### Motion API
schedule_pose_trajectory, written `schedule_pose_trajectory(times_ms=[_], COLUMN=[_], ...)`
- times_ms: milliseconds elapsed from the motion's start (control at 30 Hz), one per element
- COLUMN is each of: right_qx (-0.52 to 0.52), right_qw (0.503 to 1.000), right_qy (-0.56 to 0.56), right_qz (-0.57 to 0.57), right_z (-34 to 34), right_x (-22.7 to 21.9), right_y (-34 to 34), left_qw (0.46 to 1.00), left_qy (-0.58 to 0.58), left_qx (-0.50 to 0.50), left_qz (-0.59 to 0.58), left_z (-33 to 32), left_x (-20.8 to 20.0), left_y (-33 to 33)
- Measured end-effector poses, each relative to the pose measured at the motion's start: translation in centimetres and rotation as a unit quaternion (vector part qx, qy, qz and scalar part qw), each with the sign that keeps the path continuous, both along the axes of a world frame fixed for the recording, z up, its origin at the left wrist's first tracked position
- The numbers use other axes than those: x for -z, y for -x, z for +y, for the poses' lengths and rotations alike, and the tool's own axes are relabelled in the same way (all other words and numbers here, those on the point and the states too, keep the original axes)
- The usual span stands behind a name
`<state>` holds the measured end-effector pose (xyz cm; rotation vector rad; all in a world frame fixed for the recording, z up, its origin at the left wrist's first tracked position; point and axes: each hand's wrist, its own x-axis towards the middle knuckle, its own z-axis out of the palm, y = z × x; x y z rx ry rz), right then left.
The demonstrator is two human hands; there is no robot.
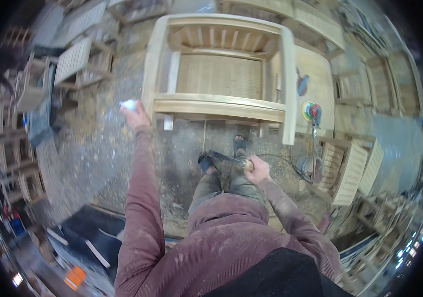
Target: The person applies liquid from a squeeze bottle to wooden furniture pieces, turns the pieces over, and sands their surfaces and edges using a power sander.
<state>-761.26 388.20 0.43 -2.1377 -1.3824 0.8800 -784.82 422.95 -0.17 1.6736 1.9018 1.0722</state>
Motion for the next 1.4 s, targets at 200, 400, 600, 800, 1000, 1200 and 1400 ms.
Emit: schedule_pose_trajectory(times_ms=[200, 400, 600, 800, 1000, 1200, 1400], right_qx=[0.365, 0.528, 0.619, 0.358, 0.114, 0.278, 0.41], right_qw=[0.915, 0.845, 0.784, 0.919, 0.934, 0.928, 0.902], right_qy=[-0.163, -0.016, -0.02, -0.126, -0.306, -0.247, 0.049], right_qz=[0.04, 0.083, 0.046, 0.11, 0.142, 0.025, -0.129], right_z=[-4.2, -2.7, 1.0, 6.0, 3.7, 3.6, 3.5], right_x=[-5.1, 10.2, 20.6, 10.6, -7.6, 0.9, 17.6], right_y=[-4.0, -19.9, -35.6, -33.3, -30.2, -36.9, -50.1], left_qw=[0.981, 0.957, 0.902, 0.887, 0.844, 0.813, 0.849], left_qy=[-0.036, 0.037, 0.192, 0.049, 0.093, 0.066, 0.047], left_qx=[0.066, 0.181, 0.382, 0.46, 0.527, 0.572, 0.499], left_qz=[-0.179, -0.225, -0.068, -0.017, -0.037, 0.08, 0.17], left_z=[-3.6, -16.2, -21.8, -20.8, -21.7, -19.0, -16.8], left_x=[-1.1, -3.8, -8.1, -9.1, -9.8, -7.0, -3.8], left_y=[0.2, -8.7, -22.2, -32.0, -41.9, -44.7, -44.4])
